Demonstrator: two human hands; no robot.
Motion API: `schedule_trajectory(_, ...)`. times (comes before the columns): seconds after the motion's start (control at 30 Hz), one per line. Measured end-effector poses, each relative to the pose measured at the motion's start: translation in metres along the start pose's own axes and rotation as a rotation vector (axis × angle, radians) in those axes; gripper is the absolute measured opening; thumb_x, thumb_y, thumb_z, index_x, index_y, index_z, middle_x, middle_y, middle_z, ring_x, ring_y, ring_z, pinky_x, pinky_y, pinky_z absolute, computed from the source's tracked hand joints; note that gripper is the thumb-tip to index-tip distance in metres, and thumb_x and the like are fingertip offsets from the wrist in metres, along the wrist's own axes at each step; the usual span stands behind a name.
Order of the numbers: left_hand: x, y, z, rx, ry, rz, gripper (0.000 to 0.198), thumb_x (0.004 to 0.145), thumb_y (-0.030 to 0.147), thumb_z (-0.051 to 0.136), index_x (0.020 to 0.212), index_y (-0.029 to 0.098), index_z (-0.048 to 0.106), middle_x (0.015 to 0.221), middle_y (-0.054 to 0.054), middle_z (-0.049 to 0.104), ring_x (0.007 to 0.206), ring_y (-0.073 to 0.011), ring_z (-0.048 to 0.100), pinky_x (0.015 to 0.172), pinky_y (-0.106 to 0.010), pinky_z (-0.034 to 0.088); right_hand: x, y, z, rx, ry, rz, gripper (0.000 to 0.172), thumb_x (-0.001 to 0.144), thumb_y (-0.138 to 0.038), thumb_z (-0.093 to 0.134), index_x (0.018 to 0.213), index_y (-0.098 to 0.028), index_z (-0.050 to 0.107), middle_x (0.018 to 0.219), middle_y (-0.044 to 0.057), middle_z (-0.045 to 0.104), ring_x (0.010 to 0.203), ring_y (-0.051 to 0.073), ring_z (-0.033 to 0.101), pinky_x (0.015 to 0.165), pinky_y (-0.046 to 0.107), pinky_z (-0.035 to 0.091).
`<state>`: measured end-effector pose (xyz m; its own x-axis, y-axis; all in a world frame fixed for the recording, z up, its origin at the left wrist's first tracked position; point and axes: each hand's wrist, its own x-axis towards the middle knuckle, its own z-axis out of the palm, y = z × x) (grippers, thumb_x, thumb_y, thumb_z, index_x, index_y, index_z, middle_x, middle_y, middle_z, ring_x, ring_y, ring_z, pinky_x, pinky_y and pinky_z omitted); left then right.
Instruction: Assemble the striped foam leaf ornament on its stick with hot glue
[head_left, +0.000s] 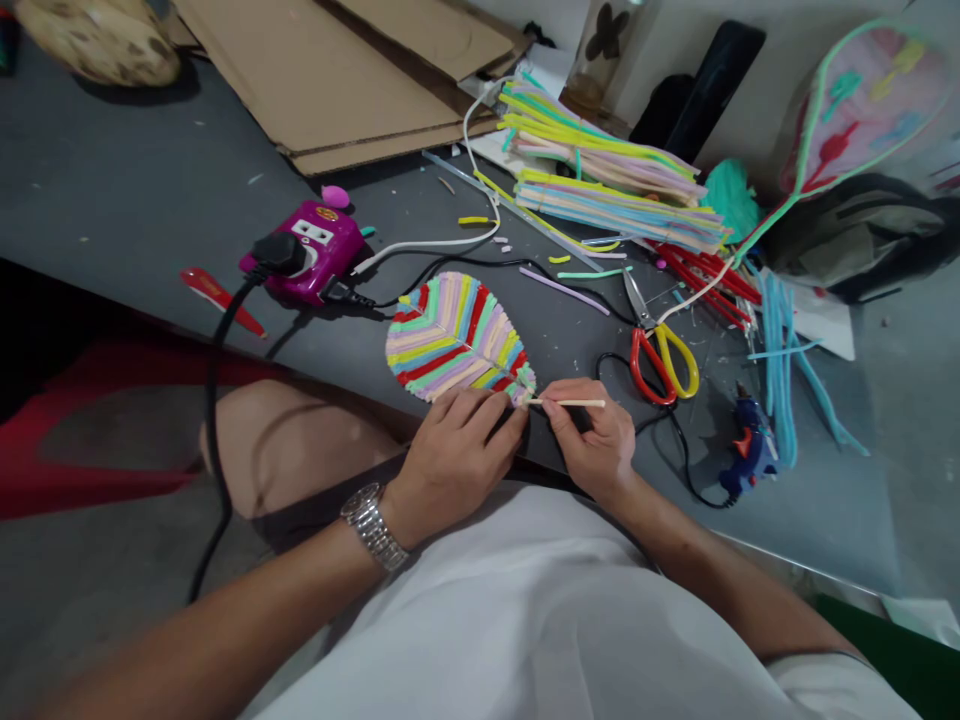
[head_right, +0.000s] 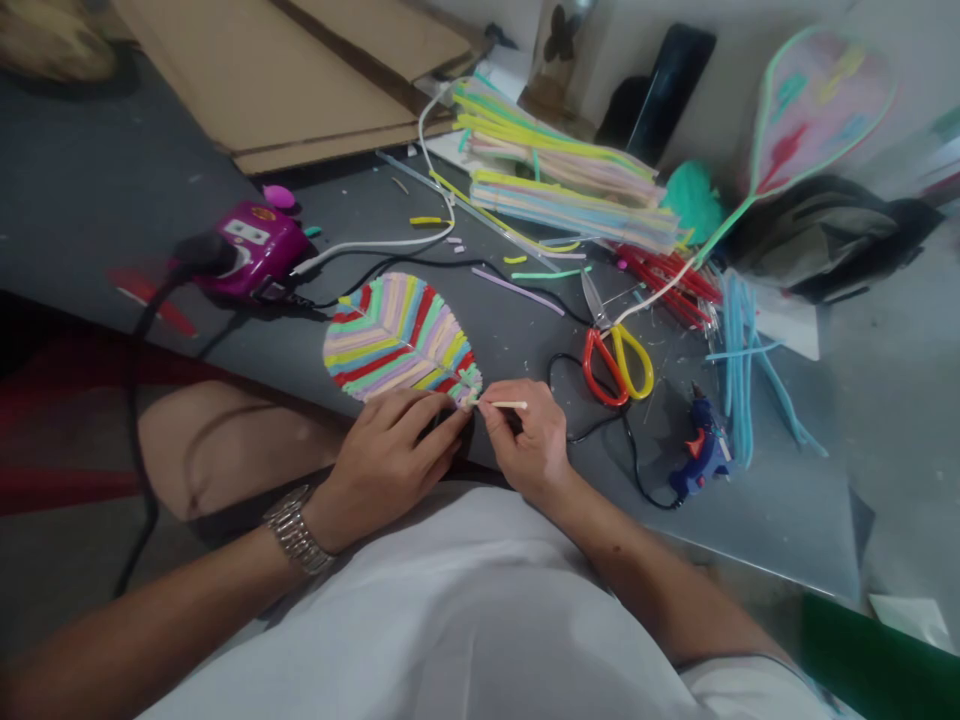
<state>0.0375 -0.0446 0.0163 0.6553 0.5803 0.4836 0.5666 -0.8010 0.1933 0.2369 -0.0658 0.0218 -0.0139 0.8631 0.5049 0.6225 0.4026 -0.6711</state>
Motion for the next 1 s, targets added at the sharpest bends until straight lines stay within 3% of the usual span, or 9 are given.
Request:
schedule_trajectory(0.27, 0.002, 0.001, -0.001, -0.067, -0.027, -0.054, 0.030, 0.095, 0.016, 0.062, 0.124, 0.012, 0.067, 0.116, -0.014, 0.072, 0.105, -0.0307, 0.060, 0.088, -0.048, 0.052, 0.000, 0.001, 0.000, -0.071, -0.074, -0.114, 0.012, 0.096, -0.013, 0.061, 0.096, -0.024, 0.066, 0.092, 0.005, 0.077, 0.087, 0.020, 0.073, 0.081, 0.040, 0.053)
schedule_trajectory(0.47, -0.001, -0.001, 0.002, -0.225, 0.055, -0.138, 0.021, 0.095, 0.013, 0.062, 0.116, 0.017, 0.066, 0.113, -0.010, 0.073, 0.103, -0.0270, 0.063, 0.090, -0.045, 0.052, 0.007, 0.002, -0.006, 0.455, 0.151, 0.333, 0.004, 0.096, -0.023, 0.069, 0.091, -0.023, 0.069, 0.089, 0.002, 0.074, 0.070, 0.014, 0.066, 0.069, 0.030, 0.055)
schedule_trajectory(0.57, 0.000, -0.001, 0.006, -0.235, 0.106, -0.185, 0.016, 0.094, 0.012, 0.064, 0.109, 0.018, 0.065, 0.108, -0.009, 0.074, 0.100, -0.0261, 0.063, 0.087, -0.043, 0.053, 0.011, 0.002, -0.012, 0.544, 0.169, 0.409, 0.003, 0.094, -0.026, 0.072, 0.094, -0.023, 0.072, 0.095, 0.001, 0.076, 0.069, 0.012, 0.065, 0.068, 0.028, 0.055)
schedule_trajectory(0.8, 0.017, -0.015, 0.004, -0.164, 0.082, -0.082, 0.007, 0.097, 0.014, 0.064, 0.103, 0.016, 0.067, 0.106, -0.011, 0.073, 0.097, -0.0244, 0.064, 0.087, -0.042, 0.057, 0.016, 0.001, -0.050, 0.304, 0.241, 0.394, 0.011, 0.094, -0.033, 0.073, 0.098, -0.022, 0.074, 0.092, 0.002, 0.076, 0.073, 0.014, 0.069, 0.067, 0.028, 0.058)
schedule_trajectory(1.0, 0.026, -0.024, -0.004, -0.072, -0.001, 0.058, 0.009, 0.099, 0.016, 0.061, 0.095, 0.016, 0.069, 0.096, -0.009, 0.074, 0.090, -0.0226, 0.064, 0.084, -0.042, 0.058, 0.002, 0.023, -0.087, -0.061, 0.214, 0.240, 0.007, 0.095, -0.027, 0.070, 0.099, -0.023, 0.075, 0.092, 0.002, 0.075, 0.080, 0.017, 0.069, 0.074, 0.032, 0.055)
